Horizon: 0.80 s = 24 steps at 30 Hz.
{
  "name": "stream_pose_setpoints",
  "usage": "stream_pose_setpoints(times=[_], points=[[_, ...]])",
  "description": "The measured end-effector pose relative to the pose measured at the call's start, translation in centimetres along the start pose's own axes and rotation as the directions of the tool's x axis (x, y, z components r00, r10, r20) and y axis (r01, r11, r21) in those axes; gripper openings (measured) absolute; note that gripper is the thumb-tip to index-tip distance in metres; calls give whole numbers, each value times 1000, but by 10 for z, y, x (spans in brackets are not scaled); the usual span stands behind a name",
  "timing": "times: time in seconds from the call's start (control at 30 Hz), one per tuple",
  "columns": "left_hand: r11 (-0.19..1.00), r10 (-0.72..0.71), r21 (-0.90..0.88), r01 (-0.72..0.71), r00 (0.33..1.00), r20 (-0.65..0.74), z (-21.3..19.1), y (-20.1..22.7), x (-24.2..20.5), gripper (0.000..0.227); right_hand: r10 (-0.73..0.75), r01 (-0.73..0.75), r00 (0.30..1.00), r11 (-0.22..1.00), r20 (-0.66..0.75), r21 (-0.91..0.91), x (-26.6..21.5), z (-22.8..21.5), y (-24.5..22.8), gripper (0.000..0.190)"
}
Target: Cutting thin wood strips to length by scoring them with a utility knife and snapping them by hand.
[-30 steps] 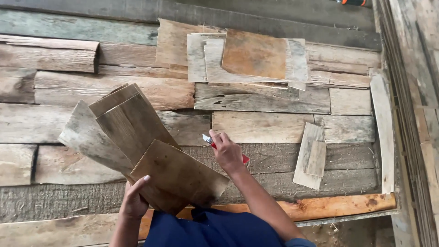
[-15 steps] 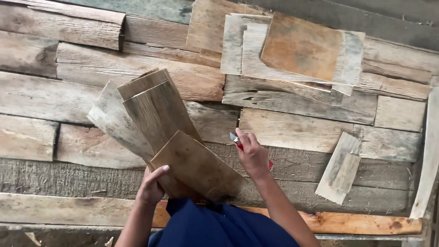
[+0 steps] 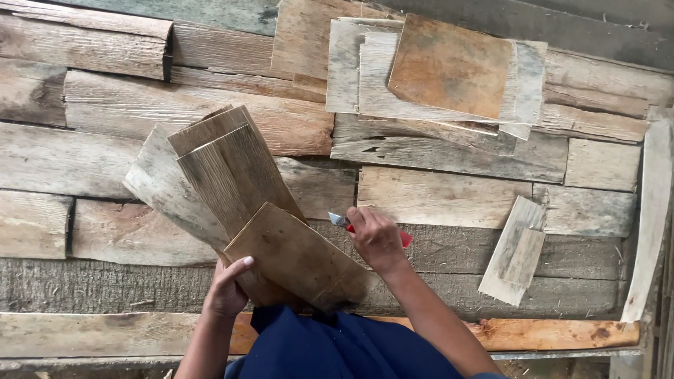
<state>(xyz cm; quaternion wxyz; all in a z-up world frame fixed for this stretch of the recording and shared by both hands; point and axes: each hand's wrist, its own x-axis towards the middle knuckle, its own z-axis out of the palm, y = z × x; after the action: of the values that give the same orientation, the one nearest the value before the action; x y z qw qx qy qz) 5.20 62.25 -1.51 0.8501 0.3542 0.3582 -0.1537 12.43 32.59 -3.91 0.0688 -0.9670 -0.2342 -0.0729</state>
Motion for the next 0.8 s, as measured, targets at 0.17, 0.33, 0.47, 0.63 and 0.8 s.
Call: stream_pose_setpoints(times=[0.17,0.33,0.47,0.63,0.8], points=[[1000,13,7,-13,1000,14,3,0,1,88,-7,7,1000,1000,26,22,2,-2,-1,20],[1000,6,6,-6,1000,7,-1,-3,4,87,-16,15,1000,998,23,60,7,-5,-6,19],[1000,12,4,-12,998,54,-4,-5,9,83,33,-32,999,992,-11,121,8,-13,-10,20],[1000,-7,11,7,999,42,1,-3,7,79,52,-48,998,994,-41,96,4,-15,-10,34],[1000,2,9,-2,999,49,-4,-8,13,80,115,-111,993,981,-14,156,3,-13,-10,35]])
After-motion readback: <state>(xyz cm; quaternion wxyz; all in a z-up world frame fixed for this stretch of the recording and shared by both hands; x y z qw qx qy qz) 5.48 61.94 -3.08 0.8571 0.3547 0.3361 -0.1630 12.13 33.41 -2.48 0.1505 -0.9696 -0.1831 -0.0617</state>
